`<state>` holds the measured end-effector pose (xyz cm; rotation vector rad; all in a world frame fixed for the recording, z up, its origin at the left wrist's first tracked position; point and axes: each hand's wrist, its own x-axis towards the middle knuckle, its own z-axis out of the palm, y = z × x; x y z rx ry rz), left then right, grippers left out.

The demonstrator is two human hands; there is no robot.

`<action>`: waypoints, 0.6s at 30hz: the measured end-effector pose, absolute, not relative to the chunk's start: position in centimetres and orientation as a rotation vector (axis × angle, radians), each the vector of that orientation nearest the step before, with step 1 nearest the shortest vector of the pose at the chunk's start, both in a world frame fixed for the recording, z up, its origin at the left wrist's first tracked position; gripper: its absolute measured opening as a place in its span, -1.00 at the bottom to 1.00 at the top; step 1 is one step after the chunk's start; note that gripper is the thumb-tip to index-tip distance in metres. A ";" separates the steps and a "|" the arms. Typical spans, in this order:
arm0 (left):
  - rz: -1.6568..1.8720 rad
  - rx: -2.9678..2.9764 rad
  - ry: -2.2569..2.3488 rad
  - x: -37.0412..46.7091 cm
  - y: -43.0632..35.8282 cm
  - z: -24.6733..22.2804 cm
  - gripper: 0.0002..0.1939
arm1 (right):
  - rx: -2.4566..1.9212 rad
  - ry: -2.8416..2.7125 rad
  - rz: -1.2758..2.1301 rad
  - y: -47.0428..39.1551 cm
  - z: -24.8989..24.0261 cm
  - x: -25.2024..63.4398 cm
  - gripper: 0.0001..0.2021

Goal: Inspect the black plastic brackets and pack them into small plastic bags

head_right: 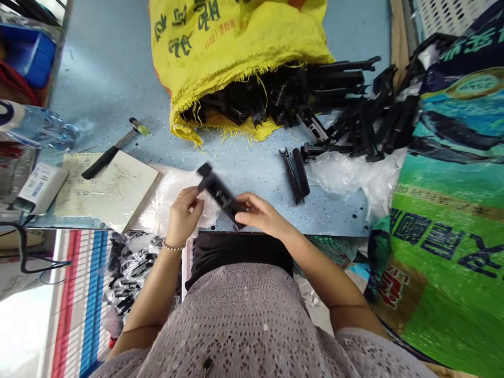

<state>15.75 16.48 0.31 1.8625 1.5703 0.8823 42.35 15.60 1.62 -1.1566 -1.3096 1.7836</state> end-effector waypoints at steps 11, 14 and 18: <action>0.894 2.458 1.146 17.3 13.6 0.5 -0.19 | -1.192 -1.118 1.846 16.0 0.5 38.5 -0.36; 1.003 2.449 1.164 17.6 12.7 0.2 -0.19 | -1.032 -0.656 2.069 16.8 0.0 36.9 -0.44; 0.920 2.398 1.017 17.9 12.8 0.6 -0.19 | -1.170 -0.884 1.854 15.6 0.7 35.9 -0.56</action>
